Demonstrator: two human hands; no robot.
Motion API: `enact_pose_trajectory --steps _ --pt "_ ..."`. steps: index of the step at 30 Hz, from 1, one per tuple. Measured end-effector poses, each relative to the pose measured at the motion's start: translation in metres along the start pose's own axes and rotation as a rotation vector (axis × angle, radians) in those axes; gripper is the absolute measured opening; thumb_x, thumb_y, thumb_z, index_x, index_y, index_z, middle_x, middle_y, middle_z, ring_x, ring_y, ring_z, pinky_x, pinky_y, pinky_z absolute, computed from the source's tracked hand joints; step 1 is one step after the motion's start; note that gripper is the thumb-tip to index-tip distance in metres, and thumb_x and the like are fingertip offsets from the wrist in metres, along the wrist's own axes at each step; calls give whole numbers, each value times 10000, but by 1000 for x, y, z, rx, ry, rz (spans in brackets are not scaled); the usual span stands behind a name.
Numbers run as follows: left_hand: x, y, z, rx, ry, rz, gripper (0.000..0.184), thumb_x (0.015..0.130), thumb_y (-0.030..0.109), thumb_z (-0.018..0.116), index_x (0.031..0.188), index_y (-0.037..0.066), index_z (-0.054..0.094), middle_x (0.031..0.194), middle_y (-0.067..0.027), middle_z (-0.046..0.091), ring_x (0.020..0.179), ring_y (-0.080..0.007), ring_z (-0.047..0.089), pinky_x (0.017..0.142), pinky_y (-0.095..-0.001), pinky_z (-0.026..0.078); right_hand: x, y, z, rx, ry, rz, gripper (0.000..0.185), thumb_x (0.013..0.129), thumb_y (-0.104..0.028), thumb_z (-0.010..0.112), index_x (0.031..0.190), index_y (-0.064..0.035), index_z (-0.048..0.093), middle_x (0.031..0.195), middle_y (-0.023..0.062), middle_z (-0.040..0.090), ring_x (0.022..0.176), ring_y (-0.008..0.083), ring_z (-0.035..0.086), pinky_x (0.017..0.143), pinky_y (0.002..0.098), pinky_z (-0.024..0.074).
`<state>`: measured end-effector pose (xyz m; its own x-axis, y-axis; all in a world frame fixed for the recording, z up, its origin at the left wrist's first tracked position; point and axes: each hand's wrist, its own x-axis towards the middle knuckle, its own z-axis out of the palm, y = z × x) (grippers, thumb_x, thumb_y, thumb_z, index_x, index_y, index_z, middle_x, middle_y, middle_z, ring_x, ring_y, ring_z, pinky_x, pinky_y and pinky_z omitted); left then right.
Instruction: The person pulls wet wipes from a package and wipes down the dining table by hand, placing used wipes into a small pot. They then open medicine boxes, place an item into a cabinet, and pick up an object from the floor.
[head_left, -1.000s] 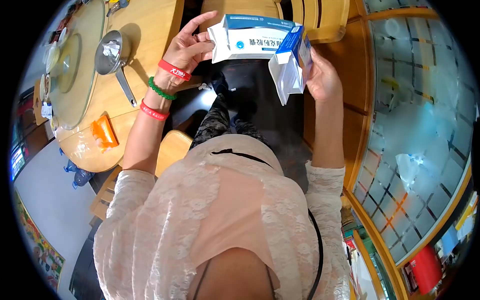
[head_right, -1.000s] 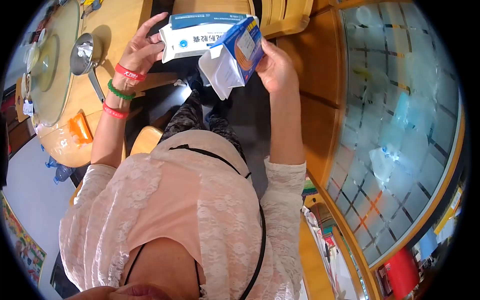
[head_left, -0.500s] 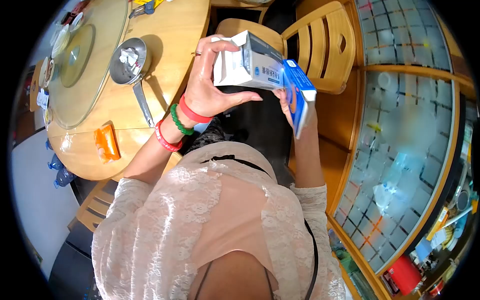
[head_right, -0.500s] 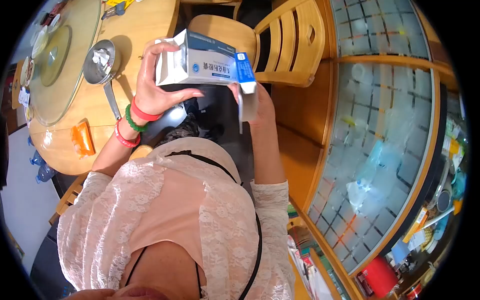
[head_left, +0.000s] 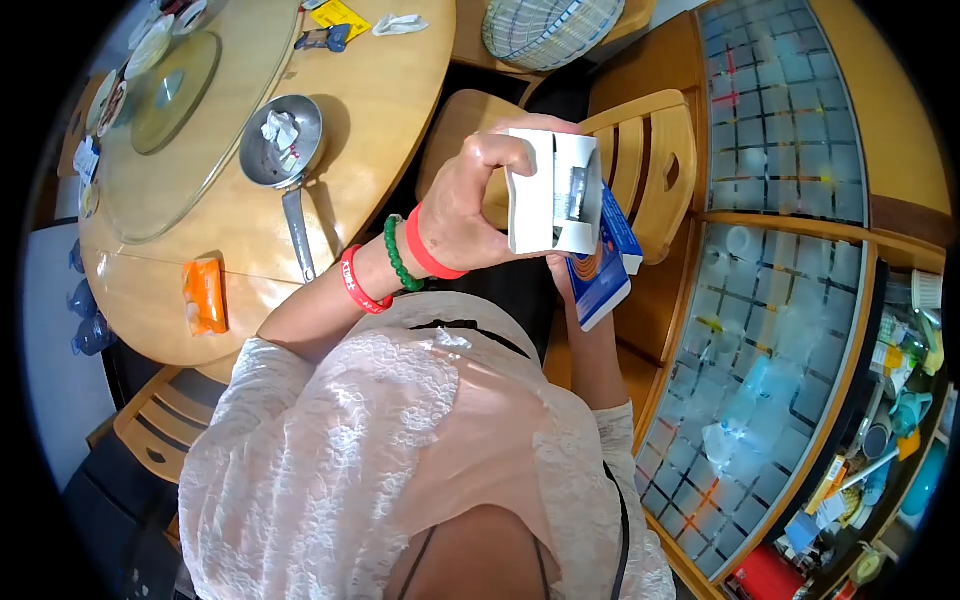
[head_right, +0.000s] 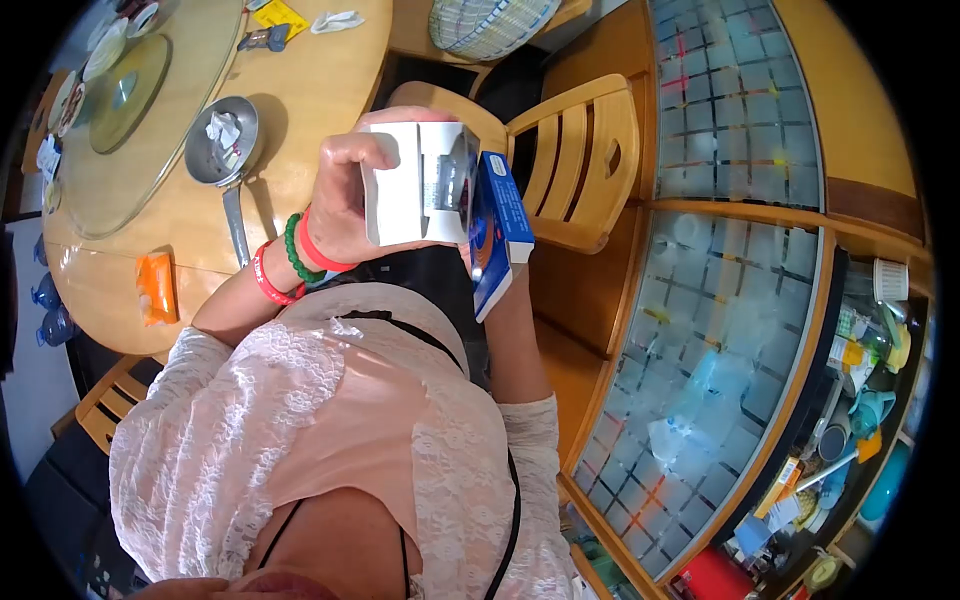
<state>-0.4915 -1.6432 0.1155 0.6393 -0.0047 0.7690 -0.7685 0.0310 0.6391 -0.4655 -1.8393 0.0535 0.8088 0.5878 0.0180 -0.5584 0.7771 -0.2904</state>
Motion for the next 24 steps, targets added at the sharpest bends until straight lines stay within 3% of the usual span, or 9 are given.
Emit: enact_pose_trajectory --steps 6,8,9,12,13,17,19,22,24 --pt "4 0 -11 119 -61 2 632 657 135 827 1066 138 346 1239 -263 435 1122 -364 521 864 -407 480 -6 -12 -24 -47 253 8 453 929 -311 501 1293 -45 459 1236 123 552 1102 224 565 943 387 481" --pt "4 -1 -11 187 -81 -10 582 661 140 822 1041 136 382 1225 -238 434 1127 -391 522 866 -416 479 -7 -11 2 -159 663 -114 245 922 -137 519 1074 43 581 919 151 653 751 230 677 685 310 590" --pt "6 1 -10 234 -93 -6 549 653 143 826 1014 128 413 1224 -223 430 1121 -398 526 867 -420 475 -14 -19 -1 -67 508 -65 246 898 -122 562 1062 60 580 909 158 655 734 223 677 696 311 587" --pt "5 3 -3 300 -112 35 527 626 173 844 983 117 460 1251 -224 428 1137 -385 507 889 -413 444 -22 -25 26 -14 584 -109 239 888 -112 580 1047 67 580 893 163 657 706 223 676 705 318 586" --pt "4 8 3 308 -111 39 527 626 173 844 983 117 460 1251 -224 428 1137 -385 507 889 -413 444 -30 -31 10 -82 421 -72 236 897 -146 583 1053 31 589 930 134 659 765 212 669 780 328 563" --pt "-3 25 32 369 -49 -82 483 591 163 847 911 104 490 1261 -213 445 1136 -352 472 921 -398 389 -54 -54 -2 -355 465 -102 284 940 -213 521 1162 -36 529 1075 76 620 1008 194 587 936 349 450" --pt "-18 32 51 250 16 -250 490 577 202 855 881 97 486 1243 -181 472 1122 -309 473 915 -388 382 -74 -64 9 -387 437 -211 302 954 -185 488 1212 -30 470 1132 86 577 1029 185 574 923 356 452" --pt "-56 35 86 20 278 -736 331 778 156 730 978 93 473 1208 -126 485 1064 -192 503 858 -304 434 -112 -84 24 -527 338 -247 302 953 -163 488 1209 -7 462 1115 91 571 1028 159 568 899 323 463" --pt "-67 37 115 264 324 -537 506 832 100 672 1236 66 369 1096 -114 543 998 -159 534 815 -267 491 -136 -90 26 -594 323 -247 300 943 -136 505 1204 6 461 1091 84 573 1001 138 570 874 291 471"
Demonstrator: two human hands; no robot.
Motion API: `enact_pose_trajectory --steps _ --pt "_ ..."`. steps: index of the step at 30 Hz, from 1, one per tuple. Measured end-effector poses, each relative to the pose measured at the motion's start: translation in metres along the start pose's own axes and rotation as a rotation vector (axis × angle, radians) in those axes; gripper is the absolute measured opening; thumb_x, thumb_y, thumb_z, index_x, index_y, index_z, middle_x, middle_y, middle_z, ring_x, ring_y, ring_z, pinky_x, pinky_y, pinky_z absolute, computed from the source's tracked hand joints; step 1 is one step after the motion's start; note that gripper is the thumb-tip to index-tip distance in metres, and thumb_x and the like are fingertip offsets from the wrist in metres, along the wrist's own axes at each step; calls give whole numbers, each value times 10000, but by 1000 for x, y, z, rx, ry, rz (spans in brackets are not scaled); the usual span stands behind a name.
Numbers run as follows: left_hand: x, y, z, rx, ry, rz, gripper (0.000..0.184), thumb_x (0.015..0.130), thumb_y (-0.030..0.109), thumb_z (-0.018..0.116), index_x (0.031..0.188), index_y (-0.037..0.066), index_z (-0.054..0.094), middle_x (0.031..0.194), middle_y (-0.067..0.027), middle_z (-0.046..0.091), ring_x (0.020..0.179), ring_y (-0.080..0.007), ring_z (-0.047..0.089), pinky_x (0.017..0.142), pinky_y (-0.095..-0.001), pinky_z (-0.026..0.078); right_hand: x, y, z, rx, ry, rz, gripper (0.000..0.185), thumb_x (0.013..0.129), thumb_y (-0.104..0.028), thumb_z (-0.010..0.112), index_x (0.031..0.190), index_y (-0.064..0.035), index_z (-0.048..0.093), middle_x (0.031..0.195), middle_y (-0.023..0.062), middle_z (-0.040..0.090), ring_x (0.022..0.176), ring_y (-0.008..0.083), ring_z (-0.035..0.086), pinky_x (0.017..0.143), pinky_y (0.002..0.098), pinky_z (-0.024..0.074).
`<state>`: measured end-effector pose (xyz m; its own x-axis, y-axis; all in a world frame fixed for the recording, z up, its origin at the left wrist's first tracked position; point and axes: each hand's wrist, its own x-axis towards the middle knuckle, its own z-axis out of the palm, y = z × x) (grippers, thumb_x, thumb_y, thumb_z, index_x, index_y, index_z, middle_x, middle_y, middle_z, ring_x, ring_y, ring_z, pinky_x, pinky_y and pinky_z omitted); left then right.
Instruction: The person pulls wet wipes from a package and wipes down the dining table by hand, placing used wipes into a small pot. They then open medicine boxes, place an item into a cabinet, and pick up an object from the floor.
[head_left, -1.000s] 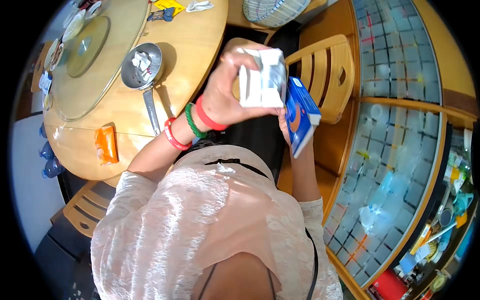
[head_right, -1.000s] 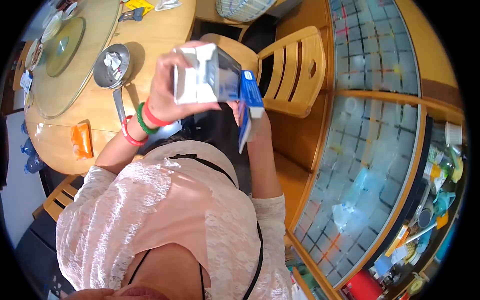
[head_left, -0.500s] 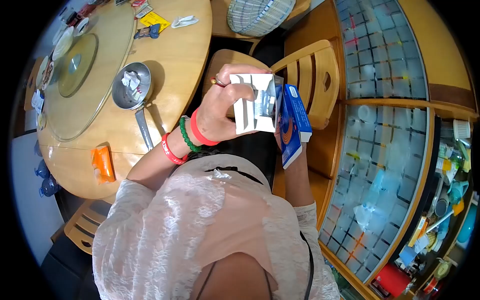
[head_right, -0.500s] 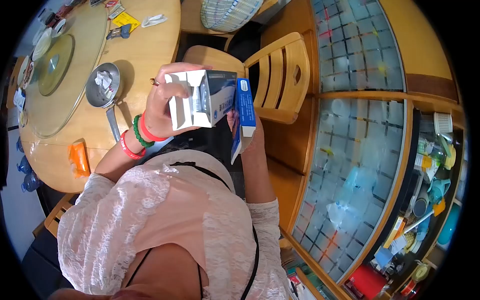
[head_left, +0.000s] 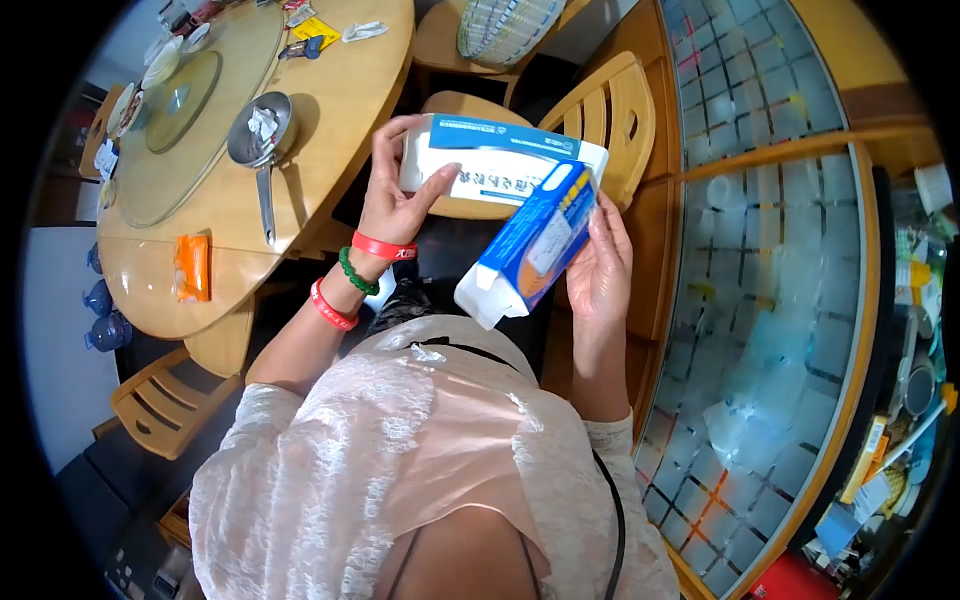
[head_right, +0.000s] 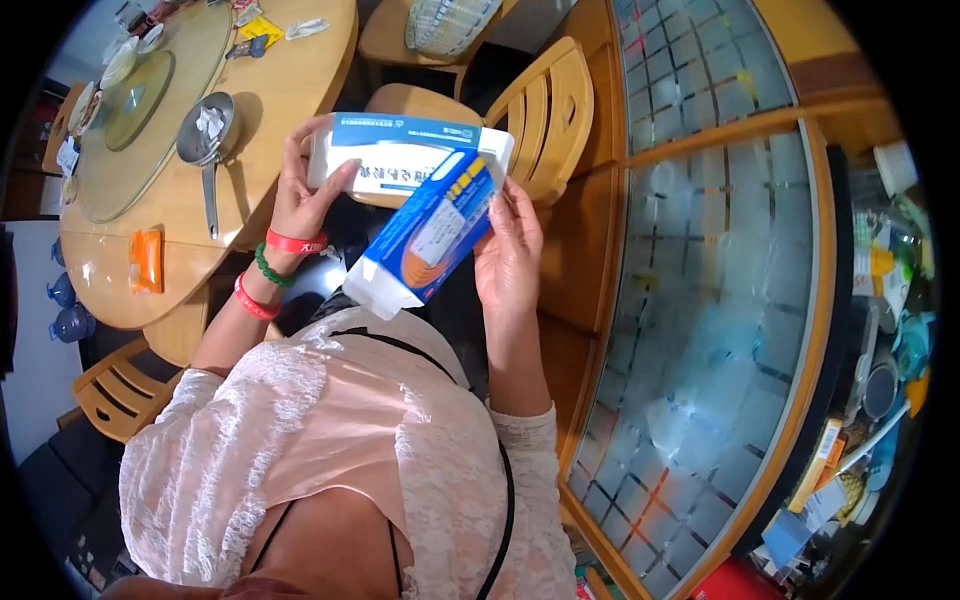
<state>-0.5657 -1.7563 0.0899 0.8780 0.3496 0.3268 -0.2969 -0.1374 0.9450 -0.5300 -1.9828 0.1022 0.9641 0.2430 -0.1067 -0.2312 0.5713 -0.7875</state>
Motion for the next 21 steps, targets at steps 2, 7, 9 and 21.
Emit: enact_pose_trajectory --steps 2,7,9,21 --pt "-20 6 20 -200 93 -57 612 838 89 664 1334 62 305 1090 -128 544 984 -153 550 775 -248 501 -17 -1 -16 0 -6 30 311 928 -131 541 1197 6 469 1073 71 573 958 117 573 813 280 495" --pt "-49 24 31 -177 91 -78 510 927 175 539 1374 53 326 1217 -110 511 1026 -151 559 799 -254 509 -50 -13 -36 31 0 51 370 932 -123 524 1261 27 446 1132 103 582 1031 149 578 897 293 477" --pt "-54 42 35 -333 54 -189 408 988 220 408 1370 76 390 1311 -55 470 1065 -116 534 799 -232 504 -58 -22 -41 27 -1 44 388 924 -119 540 1271 26 446 1132 90 572 1015 139 574 879 289 480" --pt "-63 74 41 -73 -106 43 503 910 -21 343 1392 119 370 1165 -60 525 896 -98 532 779 -229 454 -127 -40 -25 -159 63 -159 476 918 -90 543 1347 37 381 1182 98 573 987 129 585 828 274 503"
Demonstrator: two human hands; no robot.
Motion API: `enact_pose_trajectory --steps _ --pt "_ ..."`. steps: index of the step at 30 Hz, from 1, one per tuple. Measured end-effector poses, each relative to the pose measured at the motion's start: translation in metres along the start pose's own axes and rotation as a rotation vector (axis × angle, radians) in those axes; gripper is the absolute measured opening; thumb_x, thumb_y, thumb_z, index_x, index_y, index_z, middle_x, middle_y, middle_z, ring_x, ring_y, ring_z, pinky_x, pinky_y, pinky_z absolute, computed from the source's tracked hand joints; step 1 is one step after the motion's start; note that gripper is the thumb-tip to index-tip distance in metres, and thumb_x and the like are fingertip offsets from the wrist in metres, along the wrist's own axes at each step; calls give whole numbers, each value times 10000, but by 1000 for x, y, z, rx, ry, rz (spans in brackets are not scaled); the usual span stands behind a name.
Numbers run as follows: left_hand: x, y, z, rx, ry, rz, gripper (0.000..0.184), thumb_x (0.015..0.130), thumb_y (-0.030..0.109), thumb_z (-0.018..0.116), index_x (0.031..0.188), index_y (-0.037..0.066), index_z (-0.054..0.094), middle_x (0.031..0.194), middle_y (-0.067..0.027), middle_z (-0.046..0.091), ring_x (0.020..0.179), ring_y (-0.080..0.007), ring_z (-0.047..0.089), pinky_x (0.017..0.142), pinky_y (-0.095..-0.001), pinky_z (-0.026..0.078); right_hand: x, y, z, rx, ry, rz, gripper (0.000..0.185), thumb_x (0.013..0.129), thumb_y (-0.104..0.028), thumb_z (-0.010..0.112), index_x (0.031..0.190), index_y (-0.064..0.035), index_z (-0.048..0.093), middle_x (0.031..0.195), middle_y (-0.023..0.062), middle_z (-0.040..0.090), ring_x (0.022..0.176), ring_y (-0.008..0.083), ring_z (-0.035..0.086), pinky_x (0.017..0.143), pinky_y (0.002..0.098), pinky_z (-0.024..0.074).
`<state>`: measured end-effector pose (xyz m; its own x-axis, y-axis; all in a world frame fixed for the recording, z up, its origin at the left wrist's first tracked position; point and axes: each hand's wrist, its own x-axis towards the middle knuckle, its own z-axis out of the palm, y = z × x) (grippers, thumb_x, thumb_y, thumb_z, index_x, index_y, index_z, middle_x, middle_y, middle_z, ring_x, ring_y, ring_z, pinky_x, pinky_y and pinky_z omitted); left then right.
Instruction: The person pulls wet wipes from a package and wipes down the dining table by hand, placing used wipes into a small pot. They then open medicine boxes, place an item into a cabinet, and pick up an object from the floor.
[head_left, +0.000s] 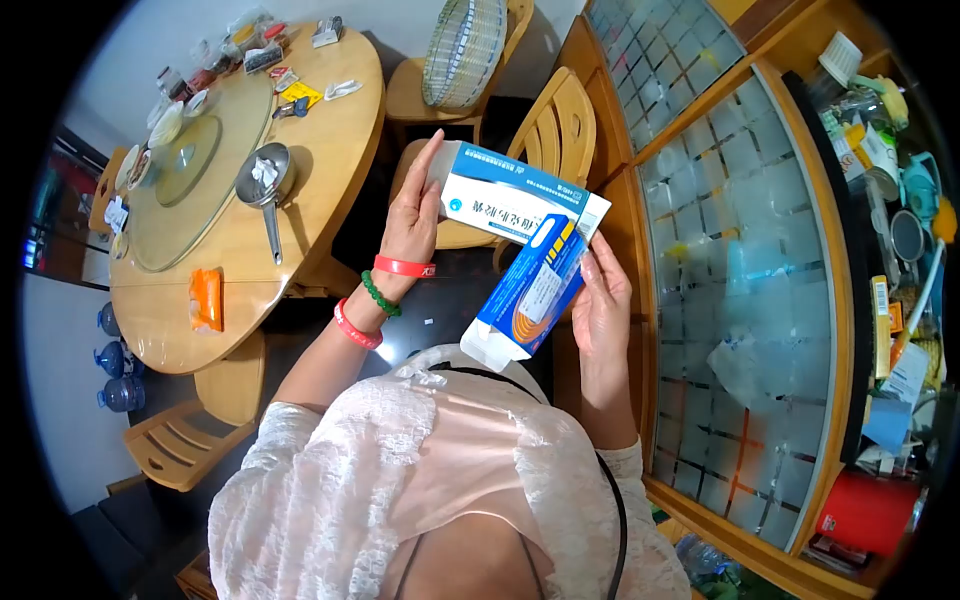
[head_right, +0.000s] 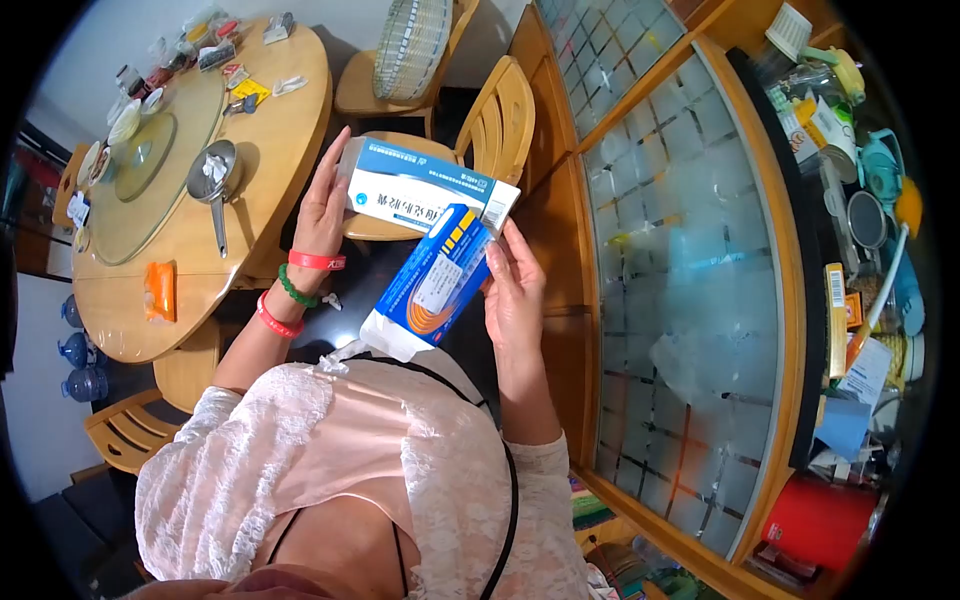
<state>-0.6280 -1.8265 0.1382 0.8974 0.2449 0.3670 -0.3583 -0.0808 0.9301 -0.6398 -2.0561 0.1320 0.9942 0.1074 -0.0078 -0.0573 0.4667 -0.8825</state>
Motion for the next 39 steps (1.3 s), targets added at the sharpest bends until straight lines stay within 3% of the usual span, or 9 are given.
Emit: enact_pose_trajectory --steps 3,7,21,27,28,31,33,35,39 --pt "-2 3 -17 -127 -139 -205 469 896 -25 338 1343 96 411 1192 -83 512 1032 -140 517 880 -257 427 -5 -1 3 35 13 13 472 918 -88 542 1340 49 381 1181 103 577 995 128 587 846 279 498" --pt "-6 4 -20 -212 -170 -105 465 872 -23 339 1317 90 411 1201 -102 510 1103 -158 492 916 -258 409 -16 4 -4 84 56 33 461 921 -98 538 1326 64 392 1178 115 579 1017 143 586 895 285 469" --pt "1 1 -46 -297 -396 -162 247 870 -2 436 1108 59 447 1023 -18 519 936 -94 526 805 -224 447 -59 0 4 63 90 -22 362 928 -67 501 1273 41 478 1158 131 597 1015 167 595 902 309 471" --pt "-10 -7 -33 -505 -192 -192 103 948 137 436 1037 95 466 933 5 482 853 -66 489 749 -200 417 -63 -2 20 -14 74 -54 381 917 -51 517 1283 41 467 1171 125 589 985 151 596 850 292 494" --pt "-9 -9 -29 -164 -87 9 130 974 213 439 1043 105 454 898 11 450 828 -48 449 721 -186 387 -63 -1 22 -41 65 -67 386 913 -41 520 1286 40 465 1169 124 590 983 147 595 842 286 495" --pt "-17 -1 -27 -72 -84 47 161 983 259 430 1045 111 442 892 10 432 812 -42 420 710 -179 373 -62 -3 28 -65 39 -61 393 901 -16 530 1286 34 468 1161 120 594 978 138 594 817 276 501" --pt "-12 -13 -30 -124 -78 -25 192 989 277 415 1054 99 443 918 -25 481 836 -74 485 742 -197 417 -62 -2 28 -67 26 -59 394 900 -20 535 1285 30 471 1159 115 596 970 136 597 808 277 505" --pt "-9 -17 -31 -686 -192 -195 235 989 296 403 1062 76 444 963 -77 530 880 -133 551 794 -239 466 -61 -1 26 -70 19 -51 391 901 -25 537 1284 25 474 1158 113 597 968 136 599 808 280 508" --pt "-14 -15 -28 -647 -255 -254 379 994 376 328 1133 49 458 1150 -158 547 1051 -216 564 911 -311 465 -60 1 21 -63 20 -49 369 926 -42 492 1282 52 464 1187 146 582 1044 166 588 899 293 480"
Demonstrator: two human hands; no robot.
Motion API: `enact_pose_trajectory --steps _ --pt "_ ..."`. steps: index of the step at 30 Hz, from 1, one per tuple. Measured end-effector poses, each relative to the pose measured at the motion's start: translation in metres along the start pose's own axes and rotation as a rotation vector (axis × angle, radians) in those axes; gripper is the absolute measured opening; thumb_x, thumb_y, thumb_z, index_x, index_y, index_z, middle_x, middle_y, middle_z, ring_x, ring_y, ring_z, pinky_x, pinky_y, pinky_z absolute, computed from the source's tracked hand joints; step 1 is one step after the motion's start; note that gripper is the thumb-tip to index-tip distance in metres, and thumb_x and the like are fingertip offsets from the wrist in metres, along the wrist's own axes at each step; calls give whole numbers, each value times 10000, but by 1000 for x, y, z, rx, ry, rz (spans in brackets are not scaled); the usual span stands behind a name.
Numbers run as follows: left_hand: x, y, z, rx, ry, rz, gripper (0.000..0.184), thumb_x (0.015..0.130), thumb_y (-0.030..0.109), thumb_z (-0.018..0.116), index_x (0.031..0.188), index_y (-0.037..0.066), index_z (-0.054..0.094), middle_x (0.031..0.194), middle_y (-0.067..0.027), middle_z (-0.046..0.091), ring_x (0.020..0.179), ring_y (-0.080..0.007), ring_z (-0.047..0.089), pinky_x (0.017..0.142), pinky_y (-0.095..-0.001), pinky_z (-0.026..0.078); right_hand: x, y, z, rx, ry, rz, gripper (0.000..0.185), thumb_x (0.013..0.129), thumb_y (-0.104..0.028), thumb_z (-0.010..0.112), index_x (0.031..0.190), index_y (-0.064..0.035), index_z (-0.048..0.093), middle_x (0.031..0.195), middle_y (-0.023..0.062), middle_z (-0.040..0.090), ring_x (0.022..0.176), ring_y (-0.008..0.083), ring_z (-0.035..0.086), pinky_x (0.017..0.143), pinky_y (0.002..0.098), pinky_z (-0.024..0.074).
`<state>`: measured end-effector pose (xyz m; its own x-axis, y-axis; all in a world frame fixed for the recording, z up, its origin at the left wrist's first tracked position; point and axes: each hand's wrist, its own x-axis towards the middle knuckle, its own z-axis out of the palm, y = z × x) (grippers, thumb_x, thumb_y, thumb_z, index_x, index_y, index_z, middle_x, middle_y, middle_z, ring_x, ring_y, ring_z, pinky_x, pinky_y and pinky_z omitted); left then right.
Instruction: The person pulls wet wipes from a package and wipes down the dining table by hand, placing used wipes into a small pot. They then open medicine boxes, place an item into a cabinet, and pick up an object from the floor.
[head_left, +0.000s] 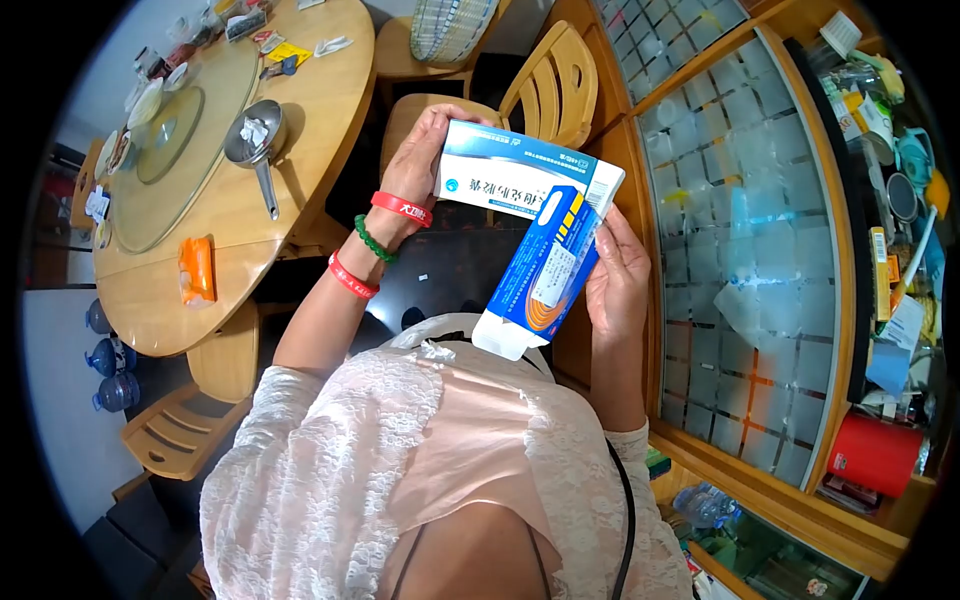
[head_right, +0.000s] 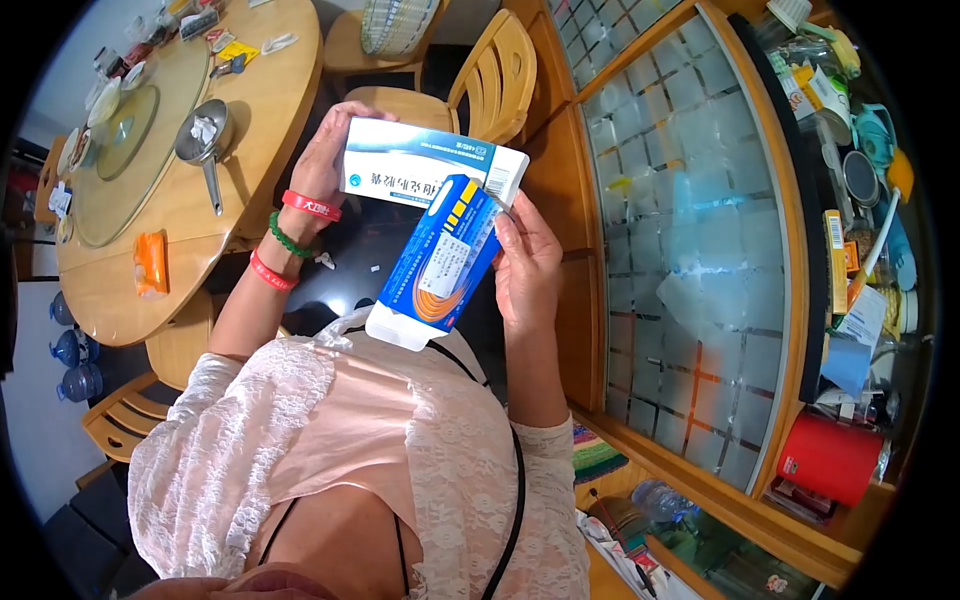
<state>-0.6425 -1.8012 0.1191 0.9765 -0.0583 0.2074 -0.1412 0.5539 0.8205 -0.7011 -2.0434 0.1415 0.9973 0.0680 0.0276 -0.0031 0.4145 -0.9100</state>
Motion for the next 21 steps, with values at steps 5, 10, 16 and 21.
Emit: enact_pose_trajectory --steps 5,10,16,21 --pt "-3 -21 12 46 36 50 554 975 465 306 1315 34 376 1284 -175 476 1143 -237 516 969 -328 429 5 1 -8 -14 19 -56 371 925 -42 494 1282 53 463 1187 139 583 1035 164 589 892 295 483" --pt "-6 -26 35 425 96 62 574 974 387 386 1406 31 261 1342 -143 421 1175 -243 491 978 -306 408 6 -6 -5 -74 41 -28 366 923 -46 502 1274 52 471 1158 118 597 1009 157 596 874 293 487" --pt "-3 -19 31 -258 -114 -111 644 861 117 423 1442 0 173 1496 -167 204 1369 -291 240 1116 -383 207 20 -8 -34 -48 6 -42 366 913 -60 535 1258 53 484 1081 99 617 926 143 610 784 301 522" --pt "-5 -11 38 -465 -239 -117 635 846 87 412 1433 -18 192 1496 -188 182 1366 -313 246 1108 -422 230 24 0 -44 37 -8 43 388 937 -144 509 1248 86 472 1135 131 602 1003 173 594 902 332 462"
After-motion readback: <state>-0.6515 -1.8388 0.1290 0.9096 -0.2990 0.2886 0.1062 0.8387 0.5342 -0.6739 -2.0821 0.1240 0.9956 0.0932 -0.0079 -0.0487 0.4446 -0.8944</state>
